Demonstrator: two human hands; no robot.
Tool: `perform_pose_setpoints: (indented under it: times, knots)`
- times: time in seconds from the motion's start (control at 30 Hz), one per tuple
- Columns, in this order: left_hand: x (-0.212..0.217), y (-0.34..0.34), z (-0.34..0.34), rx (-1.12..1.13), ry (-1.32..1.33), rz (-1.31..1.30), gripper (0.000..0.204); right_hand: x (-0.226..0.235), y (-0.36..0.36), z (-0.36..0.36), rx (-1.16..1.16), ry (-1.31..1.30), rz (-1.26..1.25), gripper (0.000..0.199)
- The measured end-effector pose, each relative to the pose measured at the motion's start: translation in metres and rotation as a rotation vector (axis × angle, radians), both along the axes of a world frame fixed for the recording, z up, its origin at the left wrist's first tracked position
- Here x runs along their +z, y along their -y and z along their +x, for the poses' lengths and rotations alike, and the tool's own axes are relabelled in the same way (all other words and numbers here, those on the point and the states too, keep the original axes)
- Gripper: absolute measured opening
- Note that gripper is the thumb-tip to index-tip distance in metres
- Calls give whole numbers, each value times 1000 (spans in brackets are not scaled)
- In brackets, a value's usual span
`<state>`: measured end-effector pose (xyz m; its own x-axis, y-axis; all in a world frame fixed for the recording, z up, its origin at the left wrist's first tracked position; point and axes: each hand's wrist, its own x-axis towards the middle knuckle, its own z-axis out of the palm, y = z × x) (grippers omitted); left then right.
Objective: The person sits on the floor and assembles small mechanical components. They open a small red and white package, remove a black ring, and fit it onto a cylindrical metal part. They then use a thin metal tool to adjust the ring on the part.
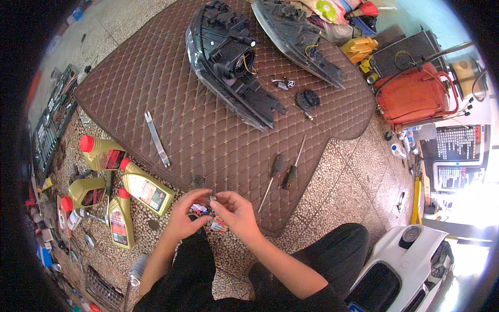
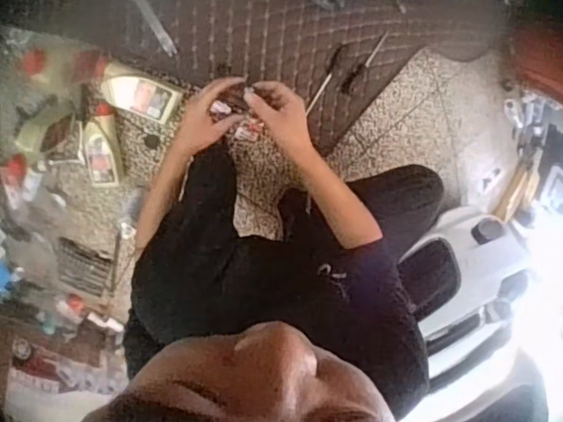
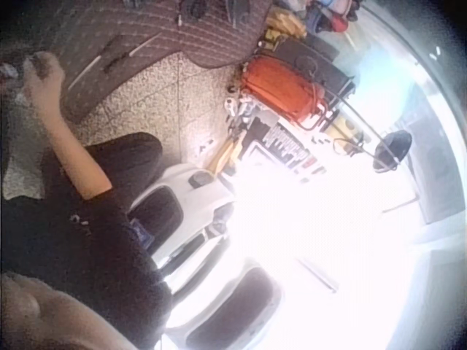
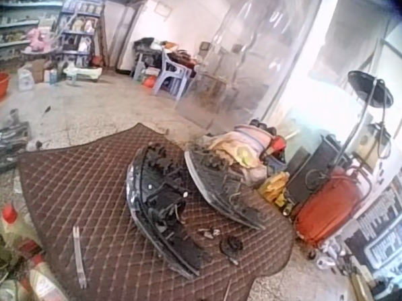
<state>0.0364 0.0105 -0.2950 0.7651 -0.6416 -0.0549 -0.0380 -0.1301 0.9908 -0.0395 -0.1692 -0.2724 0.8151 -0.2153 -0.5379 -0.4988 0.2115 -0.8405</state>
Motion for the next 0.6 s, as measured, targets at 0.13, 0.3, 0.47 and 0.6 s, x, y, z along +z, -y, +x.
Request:
perform_pose_setpoints:
  times: [0.13,0.3,0.47,0.6]
  knots:
    - [14,9,-1,52,114,28,55,3,0,2,-15,69,163,28]
    - [15,9,0,97,155,-7,46,5,5,10,78,48,141,29]
    - [11,7,6,103,148,-5,40,9,23,28,328,94,21,30]
    - [-2,1,15,143,2,-32,39,-4,95,80,375,169,-361,25]
